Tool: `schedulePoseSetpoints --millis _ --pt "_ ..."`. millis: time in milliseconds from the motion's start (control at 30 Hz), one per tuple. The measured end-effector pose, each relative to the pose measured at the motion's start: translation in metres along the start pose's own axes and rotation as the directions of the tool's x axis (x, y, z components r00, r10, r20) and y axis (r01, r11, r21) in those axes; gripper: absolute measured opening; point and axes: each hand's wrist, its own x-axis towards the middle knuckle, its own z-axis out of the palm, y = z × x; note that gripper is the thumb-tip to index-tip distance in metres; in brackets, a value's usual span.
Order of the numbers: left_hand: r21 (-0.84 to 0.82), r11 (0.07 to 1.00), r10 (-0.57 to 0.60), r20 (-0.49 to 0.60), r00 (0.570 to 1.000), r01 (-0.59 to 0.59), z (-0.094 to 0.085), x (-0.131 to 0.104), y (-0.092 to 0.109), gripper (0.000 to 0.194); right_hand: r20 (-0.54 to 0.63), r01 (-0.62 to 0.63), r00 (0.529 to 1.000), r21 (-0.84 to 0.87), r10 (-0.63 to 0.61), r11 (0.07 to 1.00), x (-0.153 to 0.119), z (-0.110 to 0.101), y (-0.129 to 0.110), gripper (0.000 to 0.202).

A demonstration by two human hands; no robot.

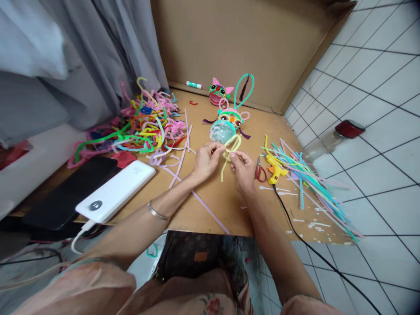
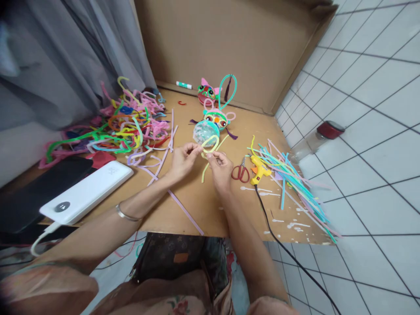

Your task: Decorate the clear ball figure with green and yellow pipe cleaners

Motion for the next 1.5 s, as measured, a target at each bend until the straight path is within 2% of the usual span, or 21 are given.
schedulePoseSetpoints --millis 67,200,300,433,667,767,867,1000,1133,1267,1400,1500 --pt "-0.052 0.998 -0.027 0.026 0.999 0.029 0.001 0.0 0.001 0.032 0.004 0.001 1.0 0.016 -0.001 1.0 0.001 0.0 0.001 0.02" --pt "-0.154 0.985 -0.07 0.089 0.994 0.084 0.002 0.001 0.002 0.039 -0.036 0.129 0.991 -0.012 -0.13 0.992 -0.001 0.002 -0.002 0.014" --pt "-0.173 0.98 -0.077 0.1 0.992 0.094 0.002 0.002 0.003 0.04 -0.06 0.187 0.979 -0.096 -0.193 0.978 -0.002 0.002 -0.005 0.013" --pt "-0.132 0.986 -0.089 0.103 0.991 0.102 0.0 0.004 0.004 0.041 -0.043 0.164 0.984 -0.134 -0.171 0.977 -0.003 0.0 -0.003 0.013" --pt "-0.009 1.0 0.022 0.144 0.989 -0.021 -0.002 0.003 0.0 0.036 -0.048 0.105 0.993 0.037 -0.103 0.994 -0.002 0.001 -0.006 0.014" --pt "0.105 0.992 0.052 0.145 0.988 -0.067 -0.002 0.0 0.0 0.03 -0.122 0.121 0.987 0.106 -0.107 0.987 0.001 -0.002 -0.01 0.023" --pt "0.179 0.982 0.034 0.178 0.983 -0.066 -0.002 -0.003 0.001 0.029 -0.195 0.177 0.967 0.038 -0.166 0.983 0.005 -0.008 -0.012 0.031" --pt "0.193 0.981 -0.01 0.222 0.975 -0.033 -0.001 -0.004 0.0 0.03 -0.184 0.182 0.965 -0.056 -0.189 0.982 0.01 -0.014 -0.011 0.027" --pt "0.211 0.977 -0.03 0.301 0.953 -0.036 0.0 -0.003 -0.005 0.028 -0.178 0.164 0.969 -0.056 -0.171 0.985 0.013 -0.015 -0.009 0.029" --pt "0.246 0.969 -0.077 0.329 0.941 -0.006 0.001 -0.004 -0.006 0.028 -0.183 0.156 0.968 -0.085 -0.17 0.984 0.014 -0.016 -0.01 0.027" --pt "0.289 0.957 -0.121 0.348 0.93 0.016 0.001 -0.005 -0.003 0.027 -0.155 0.224 0.95 -0.265 -0.271 0.938 0.012 -0.02 -0.01 0.021" --pt "0.307 0.951 -0.137 0.339 0.931 0.028 0.0 -0.004 -0.002 0.025 -0.062 0.3 0.931 -0.435 -0.361 0.849 0.012 -0.024 -0.01 0.023"
